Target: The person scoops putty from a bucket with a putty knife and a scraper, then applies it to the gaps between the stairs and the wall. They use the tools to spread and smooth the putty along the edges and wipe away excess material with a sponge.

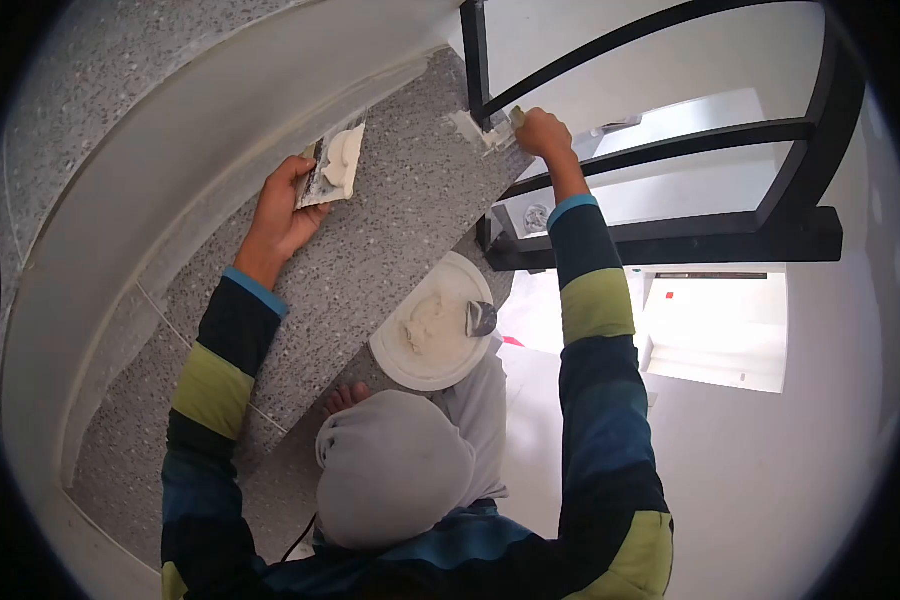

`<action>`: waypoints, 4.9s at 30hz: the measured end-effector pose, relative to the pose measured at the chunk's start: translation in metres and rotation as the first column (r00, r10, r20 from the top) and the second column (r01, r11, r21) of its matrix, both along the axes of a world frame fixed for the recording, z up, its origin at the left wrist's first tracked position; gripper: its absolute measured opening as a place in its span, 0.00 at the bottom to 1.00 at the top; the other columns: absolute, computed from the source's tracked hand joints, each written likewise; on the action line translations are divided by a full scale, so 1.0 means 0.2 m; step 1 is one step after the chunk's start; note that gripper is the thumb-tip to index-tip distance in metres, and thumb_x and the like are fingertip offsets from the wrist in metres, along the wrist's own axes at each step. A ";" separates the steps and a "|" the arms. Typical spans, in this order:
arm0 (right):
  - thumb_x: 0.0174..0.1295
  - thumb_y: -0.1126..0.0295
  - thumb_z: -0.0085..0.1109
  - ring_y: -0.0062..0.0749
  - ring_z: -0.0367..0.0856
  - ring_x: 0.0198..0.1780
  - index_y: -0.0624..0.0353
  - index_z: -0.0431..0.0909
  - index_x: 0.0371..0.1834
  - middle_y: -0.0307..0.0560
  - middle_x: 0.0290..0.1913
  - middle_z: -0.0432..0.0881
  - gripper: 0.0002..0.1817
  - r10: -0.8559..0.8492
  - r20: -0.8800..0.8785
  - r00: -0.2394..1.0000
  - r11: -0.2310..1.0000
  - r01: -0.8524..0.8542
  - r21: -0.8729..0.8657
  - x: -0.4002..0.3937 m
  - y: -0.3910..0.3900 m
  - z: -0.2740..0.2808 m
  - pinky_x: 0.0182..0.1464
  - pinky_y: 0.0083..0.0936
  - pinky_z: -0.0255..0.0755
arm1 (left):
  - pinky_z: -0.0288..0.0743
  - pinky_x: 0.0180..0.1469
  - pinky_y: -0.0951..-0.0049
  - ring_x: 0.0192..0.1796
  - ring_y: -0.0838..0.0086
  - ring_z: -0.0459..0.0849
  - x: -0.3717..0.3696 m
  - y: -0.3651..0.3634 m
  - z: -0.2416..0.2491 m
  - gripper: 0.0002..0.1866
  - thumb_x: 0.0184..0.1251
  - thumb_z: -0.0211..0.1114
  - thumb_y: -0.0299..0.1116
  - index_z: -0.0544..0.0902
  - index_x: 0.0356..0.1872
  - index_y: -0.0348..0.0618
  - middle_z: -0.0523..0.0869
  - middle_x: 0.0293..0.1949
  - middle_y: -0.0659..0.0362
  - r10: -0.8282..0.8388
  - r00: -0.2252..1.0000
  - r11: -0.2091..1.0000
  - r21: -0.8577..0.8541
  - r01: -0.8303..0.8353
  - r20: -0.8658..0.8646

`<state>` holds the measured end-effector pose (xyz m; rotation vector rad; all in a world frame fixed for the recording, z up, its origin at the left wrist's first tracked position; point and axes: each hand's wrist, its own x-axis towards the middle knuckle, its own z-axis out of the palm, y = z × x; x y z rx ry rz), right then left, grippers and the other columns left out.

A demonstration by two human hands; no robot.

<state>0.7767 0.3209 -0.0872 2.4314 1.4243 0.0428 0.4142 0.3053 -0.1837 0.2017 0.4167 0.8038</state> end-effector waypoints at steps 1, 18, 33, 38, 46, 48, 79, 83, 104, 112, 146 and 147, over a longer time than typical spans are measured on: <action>0.51 0.64 0.51 0.51 0.79 0.48 0.60 0.78 0.42 0.59 0.44 0.80 0.17 0.039 0.014 0.999 0.999 -0.039 -0.004 -0.01 -0.01 -0.01 0.51 0.41 0.71 | 0.76 0.25 0.74 0.29 0.72 0.82 0.00 0.00 0.00 0.11 0.64 0.50 0.35 0.72 0.39 0.36 0.81 0.32 0.54 -0.002 1.000 1.000 -0.002 0.002 -0.001; 0.48 0.76 0.52 0.51 0.78 0.38 0.61 0.79 0.36 0.56 0.35 0.80 0.11 0.544 -0.053 0.837 0.837 -0.537 0.109 -0.32 -0.43 0.11 0.39 0.41 0.72 | 0.79 0.28 0.74 0.33 0.71 0.84 0.03 -0.04 0.04 0.11 0.63 0.49 0.32 0.72 0.41 0.35 0.82 0.35 0.54 -0.030 0.993 0.997 0.065 0.038 -0.116; 0.46 0.79 0.56 0.35 0.80 0.36 0.57 0.76 0.49 0.47 0.45 0.80 0.22 0.720 -0.003 0.694 0.522 -0.538 0.662 -0.58 -0.99 0.06 0.30 0.27 0.74 | 0.78 0.26 0.79 0.30 0.75 0.81 0.12 -0.25 0.35 0.13 0.65 0.48 0.31 0.70 0.47 0.35 0.80 0.35 0.57 0.011 0.966 0.961 0.270 0.062 -0.260; 0.57 0.73 0.58 0.29 0.82 0.40 0.70 0.73 0.47 0.49 0.43 0.80 0.16 0.458 -0.875 -0.155 0.721 0.641 0.264 -0.68 -1.10 0.06 0.41 0.25 0.79 | 0.69 0.27 0.83 0.31 0.85 0.74 0.14 -0.26 0.25 0.17 0.66 0.59 0.41 0.71 0.46 0.39 0.76 0.33 0.64 0.255 0.925 0.796 0.603 -0.037 -0.280; 0.60 0.73 0.56 0.29 0.80 0.44 0.66 0.71 0.50 0.47 0.46 0.78 0.16 0.427 -0.777 -0.463 0.736 0.677 0.000 -0.77 -1.13 -0.10 0.43 0.28 0.77 | 0.70 0.34 0.81 0.35 0.84 0.74 0.20 -0.45 0.33 0.18 0.66 0.59 0.39 0.73 0.49 0.37 0.77 0.36 0.64 0.316 0.919 0.698 0.714 -0.058 -0.235; 0.60 0.73 0.56 0.28 0.79 0.44 0.66 0.71 0.49 0.46 0.45 0.78 0.15 0.398 -0.795 -0.458 0.749 0.662 -0.006 -0.76 -1.12 -0.11 0.43 0.27 0.77 | 0.71 0.35 0.80 0.36 0.83 0.75 0.20 -0.49 0.34 0.18 0.67 0.59 0.38 0.73 0.50 0.35 0.77 0.37 0.63 0.312 0.906 0.665 0.746 0.007 -0.286; 0.50 0.78 0.53 0.39 0.80 0.42 0.57 0.81 0.40 0.45 0.41 0.82 0.14 0.219 -0.639 0.738 0.552 0.446 0.705 -0.01 -2.64 -0.40 0.41 0.33 0.74 | 0.67 0.18 0.74 0.17 0.71 0.73 1.22 -1.02 1.30 0.18 0.64 0.47 0.38 0.65 0.48 0.34 0.74 0.19 0.53 0.120 0.931 0.182 0.930 0.320 -0.344; 0.52 0.79 0.52 0.42 0.80 0.42 0.62 0.80 0.38 0.49 0.40 0.82 0.11 0.174 -0.751 0.636 0.533 0.581 0.615 0.12 -2.88 -0.21 0.42 0.33 0.74 | 0.78 0.29 0.66 0.28 0.62 0.81 1.40 -1.09 1.42 0.25 0.60 0.49 0.39 0.63 0.52 0.29 0.77 0.36 0.45 0.205 0.866 0.303 0.871 0.386 -0.455; 0.51 0.82 0.57 0.28 0.81 0.36 0.68 0.76 0.40 0.48 0.40 0.80 0.11 0.056 -0.791 0.609 0.406 0.710 0.575 0.72 -2.97 0.20 0.37 0.19 0.76 | 0.66 0.53 0.76 0.48 0.73 0.74 1.71 -1.05 1.60 0.22 0.63 0.52 0.36 0.68 0.53 0.29 0.76 0.46 0.53 0.438 0.764 0.318 0.877 0.361 -0.473; 0.55 0.82 0.56 0.26 0.77 0.46 0.67 0.64 0.57 0.51 0.47 0.76 0.24 0.202 -0.944 0.260 0.089 0.955 0.283 0.90 -2.93 0.05 0.46 0.20 0.73 | 0.69 0.56 0.64 0.53 0.58 0.76 1.79 -1.20 1.57 0.25 0.59 0.52 0.37 0.66 0.51 0.25 0.75 0.47 0.43 0.390 0.682 0.319 0.785 0.531 -0.619; 0.62 0.77 0.50 0.29 0.78 0.42 0.70 0.69 0.50 0.49 0.44 0.77 0.14 -0.060 -0.998 0.036 0.186 0.982 0.024 1.82 -3.85 -0.78 0.43 0.25 0.77 | 0.66 0.57 0.71 0.55 0.67 0.73 1.83 -0.91 1.04 0.28 0.61 0.59 0.34 0.67 0.60 0.29 0.74 0.53 0.51 0.806 0.347 0.398 0.873 0.282 -0.480; 0.62 0.77 0.50 0.29 0.78 0.42 0.70 0.69 0.50 0.49 0.44 0.77 0.14 -0.056 -0.998 0.040 0.203 0.979 0.028 1.88 -3.84 -0.80 0.43 0.25 0.77 | 0.67 0.57 0.71 0.55 0.66 0.73 1.87 -0.93 1.06 0.28 0.61 0.60 0.34 0.68 0.60 0.29 0.74 0.53 0.50 0.751 0.437 0.494 0.861 0.124 -0.494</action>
